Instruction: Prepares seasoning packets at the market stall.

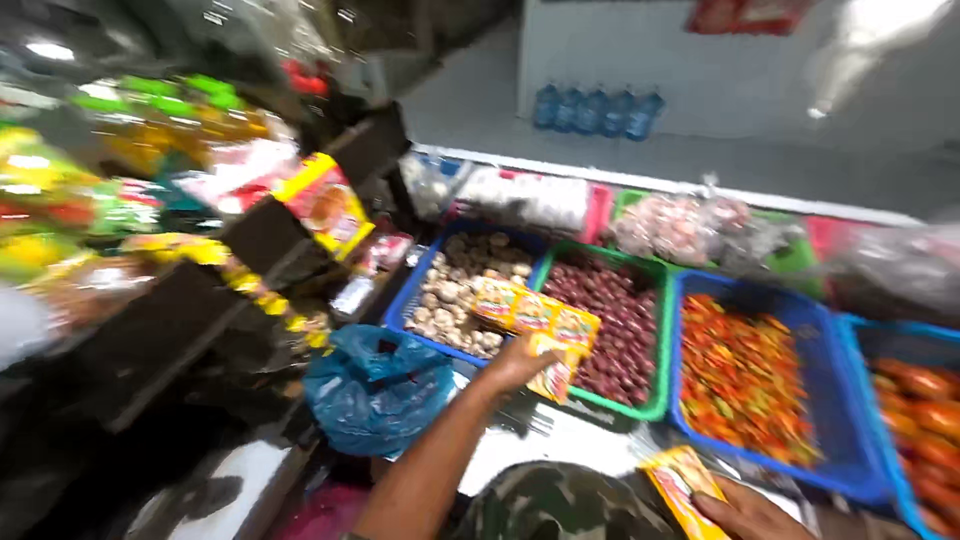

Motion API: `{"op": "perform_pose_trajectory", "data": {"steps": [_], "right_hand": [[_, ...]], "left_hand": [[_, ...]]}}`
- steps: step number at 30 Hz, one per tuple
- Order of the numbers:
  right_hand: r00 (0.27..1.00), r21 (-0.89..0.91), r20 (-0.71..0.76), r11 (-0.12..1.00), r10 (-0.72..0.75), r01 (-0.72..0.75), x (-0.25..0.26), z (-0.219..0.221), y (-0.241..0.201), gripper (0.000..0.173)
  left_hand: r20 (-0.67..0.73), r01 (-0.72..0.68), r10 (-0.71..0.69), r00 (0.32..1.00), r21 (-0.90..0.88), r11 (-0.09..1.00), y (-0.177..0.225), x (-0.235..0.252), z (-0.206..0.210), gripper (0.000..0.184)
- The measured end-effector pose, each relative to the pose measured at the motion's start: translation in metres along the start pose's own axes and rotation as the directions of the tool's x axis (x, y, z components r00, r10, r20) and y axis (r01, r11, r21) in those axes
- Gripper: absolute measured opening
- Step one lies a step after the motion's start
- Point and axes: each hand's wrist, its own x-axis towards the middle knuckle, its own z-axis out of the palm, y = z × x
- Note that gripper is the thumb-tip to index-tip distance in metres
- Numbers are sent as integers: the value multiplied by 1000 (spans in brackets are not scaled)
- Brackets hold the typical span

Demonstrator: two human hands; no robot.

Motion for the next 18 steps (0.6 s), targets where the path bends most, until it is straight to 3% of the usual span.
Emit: {"op": "perform_pose_trajectory", "data": {"steps": [4, 7, 10, 13, 15, 18], "right_hand": [[985, 190, 168, 982, -48, 16, -17, -10, 49, 90], [984, 274, 163, 962, -70, 23, -27, -15, 68, 93], [997, 292, -3, 954, -73, 70, -25, -17, 68, 87], [989, 239, -122, 964, -88, 116, -14, -20, 40, 92], [982, 216, -93, 960, -162, 179, -7, -17, 8, 96], [958, 157, 117, 957, -262, 242, 8, -7, -34, 91]], "left_hand": [[-20, -15, 15, 1000, -47, 999, -4, 29, -6, 52], [-4, -35, 35, 999, -60, 998, -5, 47, 1, 49], [48, -80, 80, 996, 10, 997, 0, 55, 19, 46], [185, -130, 108, 977, 112, 985, 10, 60, 42, 44], [253, -220, 148, 956, 287, 932, 13, 68, 59, 43], [284, -369, 242, 928, 605, 705, 7, 82, 78, 39]]}}
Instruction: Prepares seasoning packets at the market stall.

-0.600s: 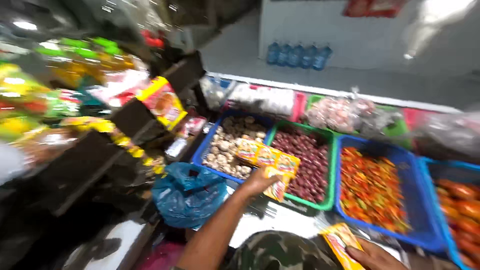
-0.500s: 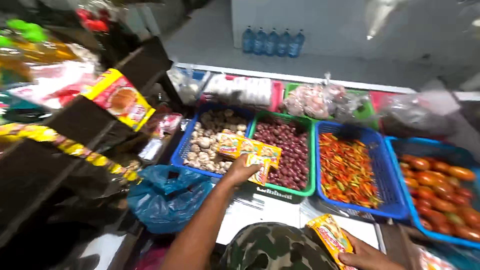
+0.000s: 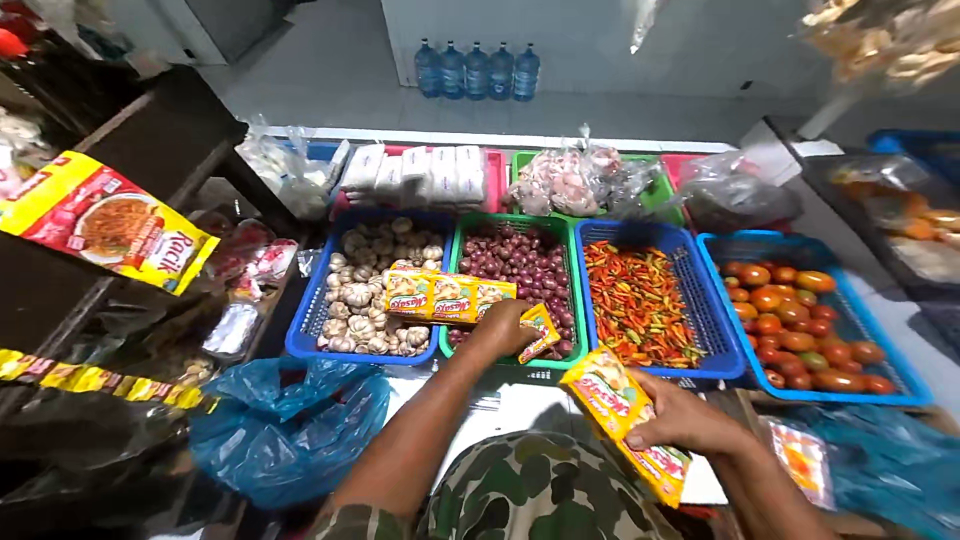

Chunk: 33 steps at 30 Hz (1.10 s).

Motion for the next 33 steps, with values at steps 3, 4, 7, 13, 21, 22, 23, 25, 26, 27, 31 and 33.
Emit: {"op": "perform_pose_trajectory", "data": {"steps": [3, 4, 7, 13, 21, 22, 23, 25, 26, 27, 31, 33], "right_hand": [[985, -241, 172, 970, 25, 18, 29, 10, -24, 81], [980, -347, 197, 937, 36, 35, 38, 13, -30, 81], [967, -555, 246, 827, 67, 84, 64, 32, -49, 89], [948, -673, 261, 739, 184, 42, 66, 58, -74, 80], [944, -835, 175, 551, 279, -7, 51, 44, -55, 69], [947, -820, 187, 572, 261, 4, 52, 42, -50, 66], [949, -802, 196, 598, 248, 10, 52, 41, -45, 65], [955, -748, 214, 664, 207, 24, 53, 38, -31, 61], [958, -720, 218, 693, 184, 31, 53, 38, -24, 59], [961, -702, 217, 712, 173, 31, 53, 38, -19, 57], [973, -585, 204, 810, 112, 29, 45, 40, -1, 49], [993, -327, 117, 944, -3, 42, 30, 31, 20, 42]], "left_hand": [[-218, -33, 71, 973, 176, 984, 10, -5, 0, 37], [-281, -81, 121, 952, 149, 985, 17, -10, -8, 38], [69, -234, 246, 967, -155, 960, 43, -32, -44, 52], [663, -211, 231, 712, -111, 971, 57, -58, -61, 52], [764, -261, 163, 624, 7, 965, 63, -69, -39, 55], [770, -260, 156, 618, 13, 965, 63, -68, -38, 53], [771, -256, 160, 617, 5, 967, 62, -67, -36, 51], [763, -223, 171, 624, -35, 974, 56, -69, -30, 48], [758, -200, 177, 628, -62, 978, 53, -71, -28, 46], [755, -177, 181, 630, -87, 980, 51, -72, -26, 43], [712, -146, 235, 662, -185, 972, 38, -87, -22, 38], [595, -99, 273, 756, -308, 946, 15, -103, -24, 35]]}}
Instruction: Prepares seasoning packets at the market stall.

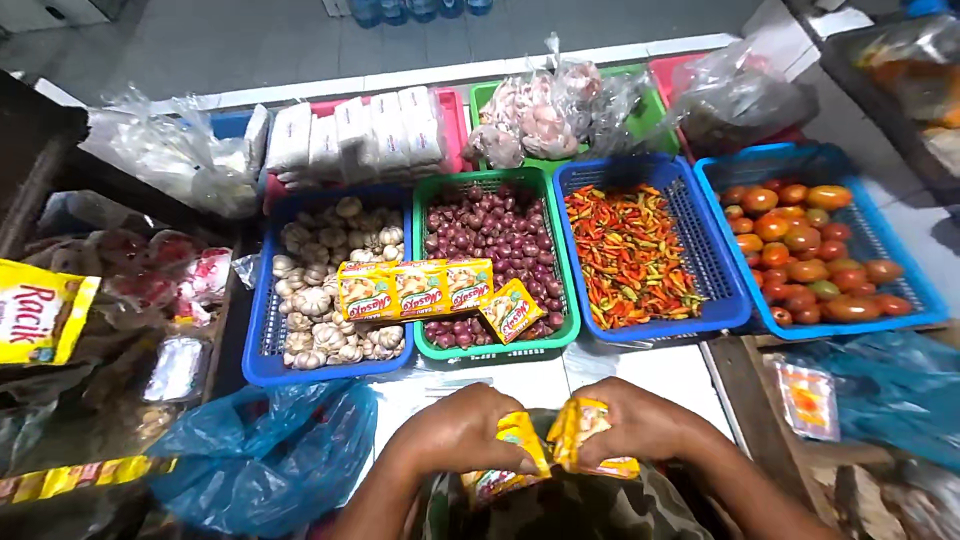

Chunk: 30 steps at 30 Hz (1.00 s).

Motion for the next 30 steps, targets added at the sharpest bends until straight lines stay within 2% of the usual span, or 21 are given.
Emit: {"op": "perform_pose_trajectory", "data": {"steps": [2, 3, 6, 9, 12, 14, 17, 19, 20, 21, 23, 24, 26, 28, 30], "right_hand": [[975, 283, -221, 958, 26, 39, -13, 3, 19, 37], [949, 363, -308, 930, 69, 50, -17, 5, 24, 37], [905, 411, -418, 905, 79, 111, -17, -11, 24, 49], [812, 254, -580, 962, 69, 99, -10, -50, 14, 57], [731, 110, -675, 993, 98, -31, -7, -96, 16, 77], [689, 27, -713, 988, 126, -153, -4, -124, 32, 74], [640, -99, -734, 895, 229, -435, 7, -154, 66, 64], [575, -190, -753, 731, 320, -656, 16, -156, 72, 65], [534, -237, -796, 665, 286, -709, 21, -154, 67, 67], [497, -274, -848, 653, 181, -706, 25, -151, 58, 68], [441, -368, -894, 702, -86, -609, 38, -143, 39, 65], [448, -425, -874, 743, -188, -517, 50, -137, 27, 62], [551, -503, -787, 807, -279, -309, 82, -122, -2, 63], [698, -554, -642, 821, -316, -138, 126, -101, -29, 74], [839, -620, -451, 783, -303, -51, 174, -80, -51, 98]], "left_hand": [[-194, -48, 5, 981, -220, 974, -20, -15, 2, 29], [-273, -57, -28, 962, -300, 952, -24, -18, 4, 27], [-392, -1, -114, 913, -282, 959, -15, 5, 1, 30], [-440, 19, -108, 891, -201, 979, 3, 61, -14, 40], [-507, 40, -99, 856, -127, 991, 19, 124, -28, 48], [-529, 89, -100, 843, -45, 995, 24, 162, -37, 50], [-522, 165, -91, 848, 96, 982, 18, 204, -47, 49], [-527, 210, -87, 846, 178, 962, 17, 209, -51, 51], [-560, 211, -54, 826, 219, 953, 18, 202, -54, 52], [-602, 208, -2, 799, 274, 939, 19, 191, -60, 52], [-671, 209, 144, 727, 417, 885, 18, 155, -82, 51], [-680, 228, 202, 705, 487, 843, 14, 135, -98, 56], [-668, 330, 186, 720, 566, 755, -1, 97, -136, 73], [-640, 497, -11, 768, 586, 640, -15, 66, -166, 96], [-592, 644, -282, 755, 589, 488, -30, 49, -178, 110]]}}
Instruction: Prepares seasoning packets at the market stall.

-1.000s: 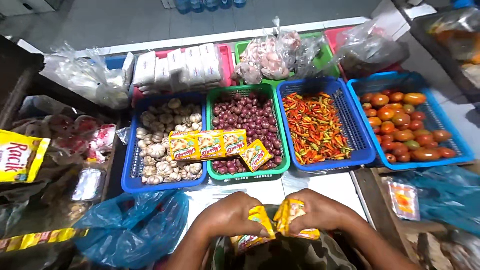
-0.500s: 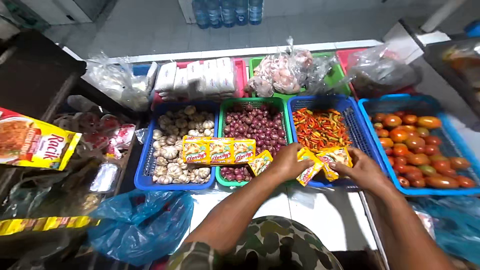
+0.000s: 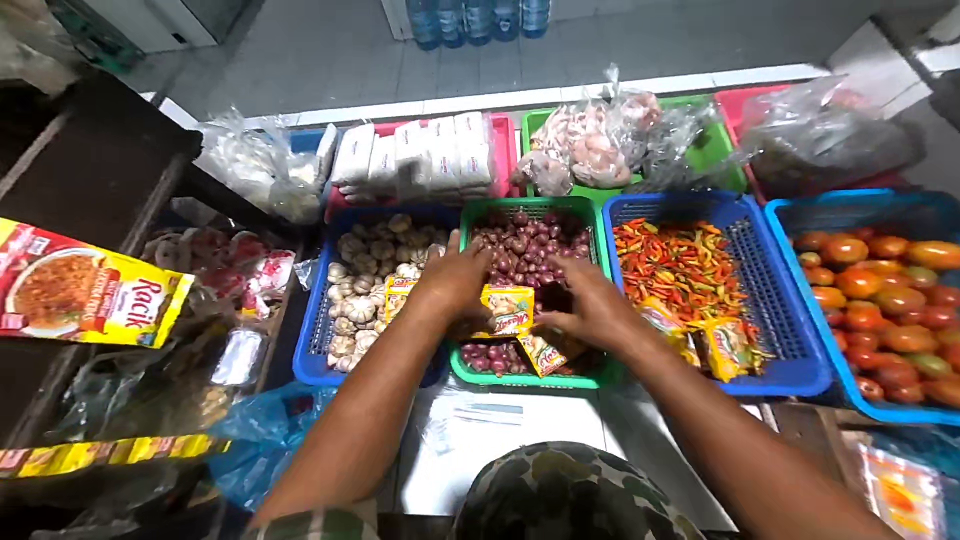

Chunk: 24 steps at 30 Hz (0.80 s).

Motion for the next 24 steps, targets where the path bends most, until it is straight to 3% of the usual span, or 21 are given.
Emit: {"op": "perform_pose_trajectory", "data": {"steps": [2, 4, 9, 13, 15, 17, 19, 21, 24], "right_hand": [[982, -90, 184, 994, -44, 61, 28, 28, -24, 114], [950, -165, 310, 983, -24, 78, 47, 47, -39, 110], [923, -257, 374, 945, -95, 202, 54, 59, -50, 59], [914, -244, 354, 923, -200, 297, 36, 23, -77, 40], [857, -187, 474, 928, -203, 323, 12, -10, -92, 33], [723, -50, 664, 952, -194, 302, -18, -38, -100, 39], [594, 71, 779, 970, -199, 231, -52, -47, -94, 49], [544, 117, 817, 979, -189, 164, -82, -43, -84, 56], [537, 114, 833, 991, -133, 70, -111, -36, -74, 60]], "left_hand": [[113, 41, -54, 992, 109, 993, -12, -4, 16, 96], [76, 15, -23, 997, 101, 995, -18, -8, 33, 82], [28, -21, 20, 999, 19, 1000, -18, -32, 34, 51], [-56, -60, 60, 997, -10, 998, -5, -74, 6, 35], [6, -155, 158, 987, -165, 974, 2, -102, -10, 38], [140, -274, 354, 925, -401, 874, 12, -124, -14, 40], [229, -318, 542, 809, -605, 730, 31, -136, -1, 44], [233, -344, 644, 729, -688, 639, 50, -143, 21, 42], [257, -326, 675, 692, -723, 609, 67, -148, 42, 36]]}}
